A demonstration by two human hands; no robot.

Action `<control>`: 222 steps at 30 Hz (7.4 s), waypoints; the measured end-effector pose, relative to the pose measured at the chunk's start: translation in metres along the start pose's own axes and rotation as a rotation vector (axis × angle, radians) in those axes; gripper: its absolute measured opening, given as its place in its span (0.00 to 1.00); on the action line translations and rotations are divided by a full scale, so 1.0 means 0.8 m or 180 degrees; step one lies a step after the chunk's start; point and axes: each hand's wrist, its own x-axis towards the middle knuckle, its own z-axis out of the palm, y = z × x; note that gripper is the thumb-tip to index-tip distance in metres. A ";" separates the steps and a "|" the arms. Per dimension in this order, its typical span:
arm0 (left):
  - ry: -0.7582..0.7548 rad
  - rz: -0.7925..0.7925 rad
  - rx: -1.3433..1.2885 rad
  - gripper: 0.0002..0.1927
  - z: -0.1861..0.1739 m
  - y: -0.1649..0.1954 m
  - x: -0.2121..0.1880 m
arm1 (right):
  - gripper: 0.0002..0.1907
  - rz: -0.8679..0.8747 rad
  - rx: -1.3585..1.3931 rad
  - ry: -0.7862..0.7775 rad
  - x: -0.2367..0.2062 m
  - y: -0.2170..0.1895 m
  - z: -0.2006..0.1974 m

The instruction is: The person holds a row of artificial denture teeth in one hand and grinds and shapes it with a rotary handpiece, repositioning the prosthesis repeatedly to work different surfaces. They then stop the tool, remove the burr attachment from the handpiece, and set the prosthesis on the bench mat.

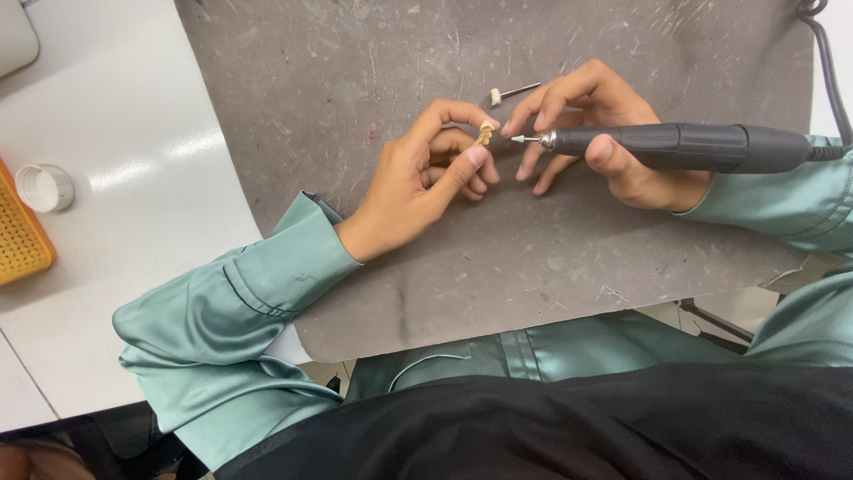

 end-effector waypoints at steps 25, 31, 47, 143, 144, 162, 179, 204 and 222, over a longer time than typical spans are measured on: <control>-0.0107 -0.0025 0.0028 0.09 -0.001 -0.005 0.000 | 0.28 0.0121 0.0081 0.0074 0.001 0.002 0.001; -0.0111 -0.0092 0.0027 0.10 -0.001 -0.005 0.000 | 0.27 0.0283 0.0119 0.0062 -0.002 -0.003 0.001; -0.0185 0.0013 0.0086 0.09 0.000 -0.006 -0.001 | 0.26 0.0293 0.0110 0.0006 -0.002 -0.005 0.004; -0.0838 -0.0460 -0.0932 0.07 0.029 -0.009 -0.022 | 0.14 -0.0784 -0.1595 -0.0571 -0.007 -0.022 0.010; -0.0839 -0.0460 -0.0935 0.07 0.029 -0.009 -0.021 | 0.14 -0.0816 -0.1603 -0.0603 -0.006 -0.021 0.010; -0.0792 -0.0503 -0.1021 0.07 0.030 -0.009 -0.022 | 0.13 -0.0793 -0.1599 -0.0502 -0.007 -0.025 0.012; -0.0583 -0.0344 -0.1443 0.08 0.028 -0.023 -0.019 | 0.17 -0.0253 -0.0690 -0.0129 -0.005 -0.012 0.006; -0.0596 -0.0364 -0.1494 0.08 0.027 -0.028 -0.019 | 0.14 -0.0776 -0.1586 -0.0300 0.002 -0.016 0.008; -0.0403 -0.0524 -0.1999 0.08 0.025 -0.037 -0.014 | 0.19 -0.0841 -0.1278 -0.0145 -0.003 -0.008 0.002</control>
